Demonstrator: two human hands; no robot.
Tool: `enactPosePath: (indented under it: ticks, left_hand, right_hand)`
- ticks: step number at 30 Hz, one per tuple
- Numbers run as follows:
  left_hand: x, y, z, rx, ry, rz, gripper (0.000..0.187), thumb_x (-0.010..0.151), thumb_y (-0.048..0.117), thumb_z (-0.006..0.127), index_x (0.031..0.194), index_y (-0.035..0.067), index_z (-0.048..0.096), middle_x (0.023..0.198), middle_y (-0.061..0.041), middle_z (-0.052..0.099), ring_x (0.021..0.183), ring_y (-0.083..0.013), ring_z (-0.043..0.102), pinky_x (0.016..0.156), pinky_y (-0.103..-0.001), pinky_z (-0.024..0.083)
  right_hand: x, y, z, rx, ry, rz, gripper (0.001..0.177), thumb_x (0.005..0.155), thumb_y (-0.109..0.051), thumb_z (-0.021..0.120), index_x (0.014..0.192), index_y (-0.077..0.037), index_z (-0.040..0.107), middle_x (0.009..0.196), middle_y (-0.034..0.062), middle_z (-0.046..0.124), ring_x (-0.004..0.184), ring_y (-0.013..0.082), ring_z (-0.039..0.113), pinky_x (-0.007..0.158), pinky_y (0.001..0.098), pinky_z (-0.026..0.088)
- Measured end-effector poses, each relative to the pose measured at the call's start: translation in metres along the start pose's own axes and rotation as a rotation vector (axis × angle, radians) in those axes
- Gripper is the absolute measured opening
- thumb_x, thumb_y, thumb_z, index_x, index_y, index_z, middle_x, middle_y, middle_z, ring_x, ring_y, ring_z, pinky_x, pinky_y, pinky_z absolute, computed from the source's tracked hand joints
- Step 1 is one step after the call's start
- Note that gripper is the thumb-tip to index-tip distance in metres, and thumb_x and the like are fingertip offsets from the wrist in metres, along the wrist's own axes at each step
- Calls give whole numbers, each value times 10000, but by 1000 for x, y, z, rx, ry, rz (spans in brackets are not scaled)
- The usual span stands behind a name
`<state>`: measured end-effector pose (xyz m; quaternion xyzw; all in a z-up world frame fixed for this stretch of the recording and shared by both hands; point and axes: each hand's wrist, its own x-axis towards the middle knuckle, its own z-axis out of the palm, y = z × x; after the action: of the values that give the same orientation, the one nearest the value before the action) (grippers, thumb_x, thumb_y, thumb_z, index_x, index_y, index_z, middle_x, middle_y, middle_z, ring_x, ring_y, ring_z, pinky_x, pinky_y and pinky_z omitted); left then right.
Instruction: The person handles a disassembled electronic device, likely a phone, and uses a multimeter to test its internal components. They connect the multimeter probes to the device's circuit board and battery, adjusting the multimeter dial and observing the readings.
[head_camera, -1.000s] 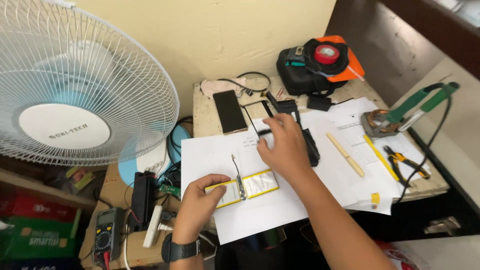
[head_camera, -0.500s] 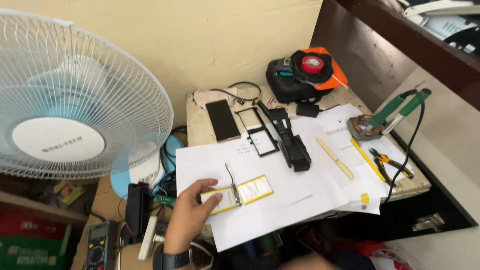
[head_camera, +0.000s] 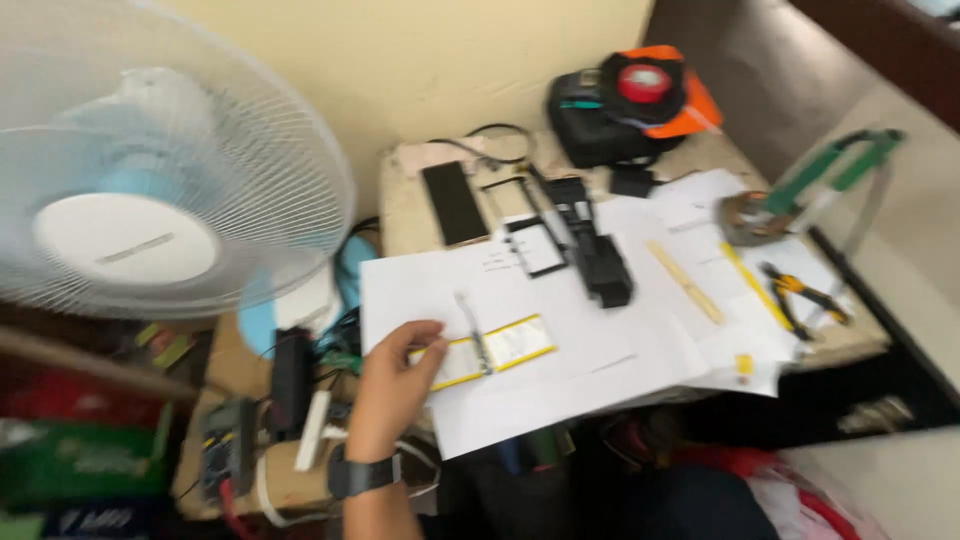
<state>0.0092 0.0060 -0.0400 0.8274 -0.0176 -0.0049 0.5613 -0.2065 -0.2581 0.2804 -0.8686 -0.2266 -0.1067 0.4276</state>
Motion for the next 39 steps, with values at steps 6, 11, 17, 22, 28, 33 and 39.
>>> enactPosePath:
  ticks: [6, 11, 17, 22, 28, 33, 39]
  left_hand:
    - [-15, 48, -9, 46, -78, -151, 348, 1020, 263, 754, 1342, 214, 874, 1283, 61, 875, 1192, -101, 783, 921, -281, 574]
    - [-16, 33, -13, 119, -90, 8, 408, 967, 205, 830, 1375, 201, 838, 1349, 19, 817, 1254, -148, 772, 954, -302, 617]
    - [-23, 50, -19, 175, -247, 99, 717, 852, 101, 925, 1535, 204, 734, 1487, -7, 673, 1445, -195, 676, 1214, -347, 561]
    - [-22, 49, -15, 270, -255, 94, 642, 882, 72, 877, 1499, 198, 747, 1456, 25, 706, 1385, -183, 712, 1187, -339, 558]
    - [-22, 52, -14, 200, -212, 176, 571, 898, 54, 872, 1452, 162, 790, 1442, -6, 739, 1373, -188, 729, 1193, -337, 580]
    - [-20, 57, 1, 112, -152, 281, 563, 871, 37, 905, 1405, 194, 821, 1444, -29, 784, 1380, -238, 647, 1185, -379, 549]
    - [-15, 53, 14, 292, -202, 193, 603, 873, 102, 936, 1443, 244, 801, 1466, 79, 789, 1371, -273, 510, 1255, -464, 368]
  right_hand:
    - [64, 57, 44, -28, 35, -116, 280, 1085, -120, 722, 1350, -85, 803, 1190, 87, 863, 1070, 229, 828, 988, 354, 630]
    - [31, 256, 119, -70, 3, -84, 409, 1068, -123, 733, 1475, -90, 757, 1382, 91, 793, 1283, 257, 731, 1131, 398, 571]
    - [25, 313, 151, -154, -144, 68, 563, 1081, -200, 695, 1641, -174, 649, 1742, 91, 581, 1637, 323, 456, 1316, 538, 391]
    - [28, 321, 154, -174, -131, 49, 488, 1099, -191, 669, 1584, -140, 697, 1658, 69, 659, 1563, 306, 527, 1282, 516, 435]
    - [28, 316, 144, -99, -132, 86, 496, 1107, -153, 645, 1603, -160, 661, 1545, 76, 637, 1478, 316, 486, 1277, 514, 434]
    - [22, 325, 130, -19, -105, 168, 404, 1132, -165, 604, 1519, -204, 711, 1608, 74, 583, 1536, 298, 451, 1284, 485, 474]
    - [20, 332, 125, -169, -102, 103, 379, 1100, -104, 641, 1459, -175, 736, 1619, 113, 614, 1516, 362, 463, 1247, 540, 497]
